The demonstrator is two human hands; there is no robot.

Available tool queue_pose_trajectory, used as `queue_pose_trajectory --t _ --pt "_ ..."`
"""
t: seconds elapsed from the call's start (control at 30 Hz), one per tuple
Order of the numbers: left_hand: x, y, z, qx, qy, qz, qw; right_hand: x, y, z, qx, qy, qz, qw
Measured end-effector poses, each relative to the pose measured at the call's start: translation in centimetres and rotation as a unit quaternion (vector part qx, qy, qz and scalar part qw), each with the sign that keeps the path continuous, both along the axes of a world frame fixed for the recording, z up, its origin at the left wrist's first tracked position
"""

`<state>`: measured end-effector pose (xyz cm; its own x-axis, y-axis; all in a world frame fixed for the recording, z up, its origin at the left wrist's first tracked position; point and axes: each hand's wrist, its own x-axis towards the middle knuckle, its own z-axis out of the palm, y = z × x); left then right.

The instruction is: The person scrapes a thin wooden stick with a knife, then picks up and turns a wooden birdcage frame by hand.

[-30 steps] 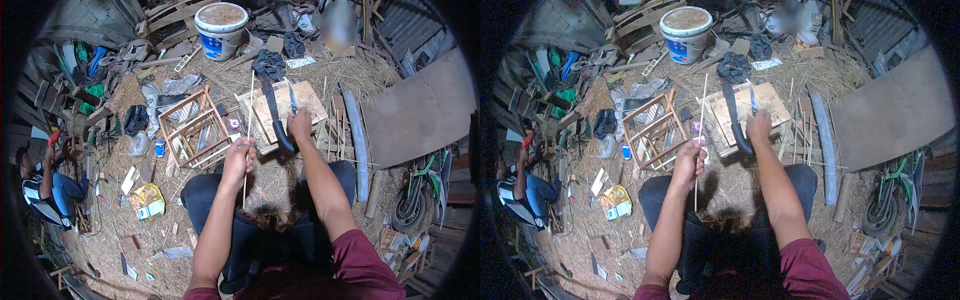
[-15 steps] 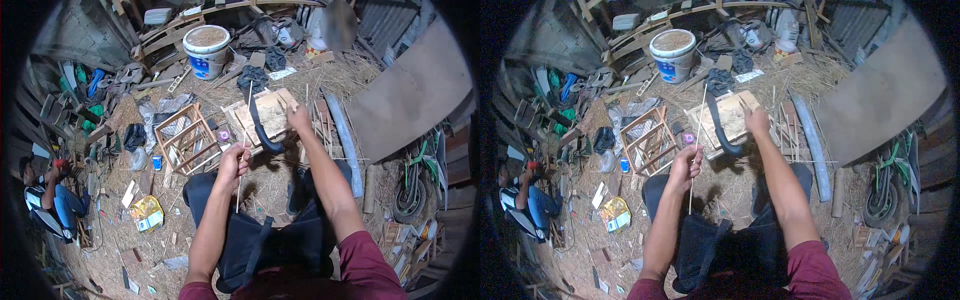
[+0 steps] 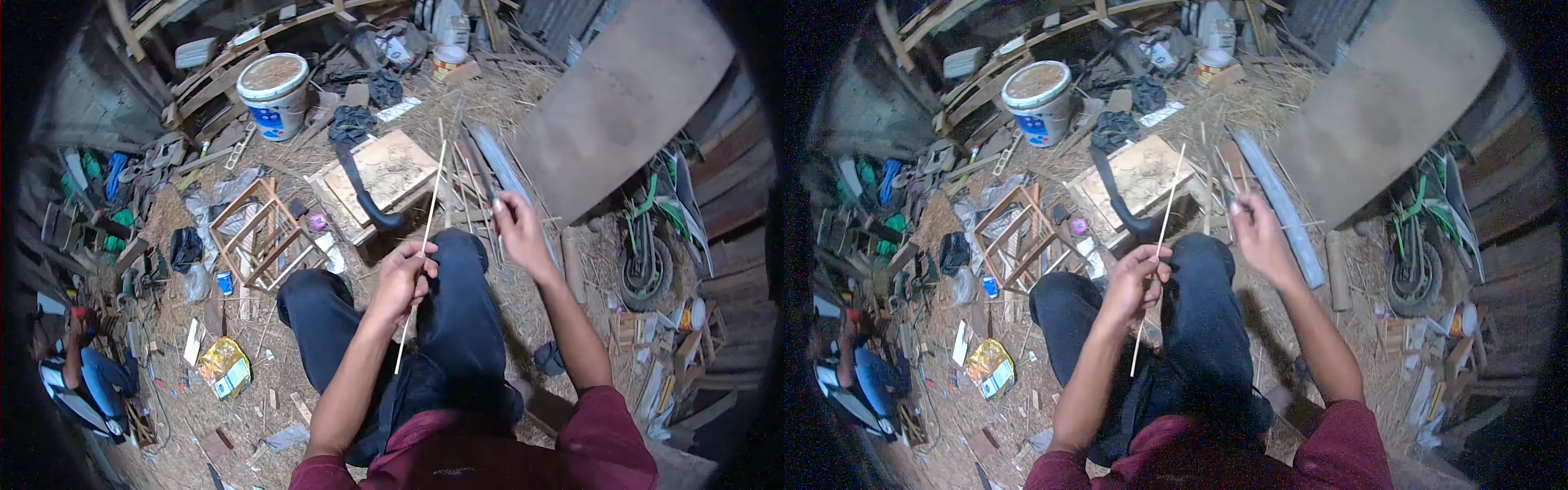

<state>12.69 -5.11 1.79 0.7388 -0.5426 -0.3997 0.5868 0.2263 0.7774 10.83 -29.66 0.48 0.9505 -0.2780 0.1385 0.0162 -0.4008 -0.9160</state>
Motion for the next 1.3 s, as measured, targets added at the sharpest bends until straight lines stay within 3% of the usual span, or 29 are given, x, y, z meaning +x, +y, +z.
queue_pose_trajectory --t 0.03,0.1,0.17,0.3,0.33,0.43,0.93,1.03,1.17,1.3 --pt "-0.6 -0.7 -0.2 0.048 -0.008 -0.018 0.999 -1.8 1.0 -0.2 0.043 0.004 -0.015 0.999" --pt "-1.8 -1.6 -1.7 0.077 -0.014 -0.042 0.996 -4.4 1.6 -0.4 -0.116 -0.024 -0.014 0.993" --pt "-2.3 -2.3 -2.5 0.104 -0.013 -0.078 0.991 -5.2 2.3 0.1 -0.227 -0.139 0.025 0.964" --pt "-3.2 -3.1 -3.7 0.172 -0.086 -0.089 0.977 -7.6 2.0 -2.2 -0.263 -0.002 0.166 0.950" --pt "-3.3 -3.0 -3.1 0.172 -0.066 -0.091 0.979 -7.8 2.3 -2.9 -0.238 -0.016 0.154 0.959" --pt "-4.3 -2.5 -3.8 0.211 -0.176 -0.084 0.958 -8.1 1.4 -3.4 -0.265 0.022 0.173 0.948" --pt "-9.0 0.6 -3.7 0.176 -0.092 -0.061 0.978 -9.1 0.8 -2.8 -0.315 0.060 0.193 0.927" --pt "-10.8 2.0 -2.4 0.172 -0.070 -0.081 0.979 -8.8 -0.3 -3.4 -0.330 0.089 0.122 0.932" --pt "-12.1 5.3 -1.8 0.154 0.025 -0.050 0.986 -7.6 -1.7 -4.8 -0.208 0.055 0.044 0.976" --pt "-9.5 4.2 -2.9 0.136 -0.016 -0.059 0.989 -6.7 -0.5 -6.3 -0.149 -0.032 -0.072 0.986"
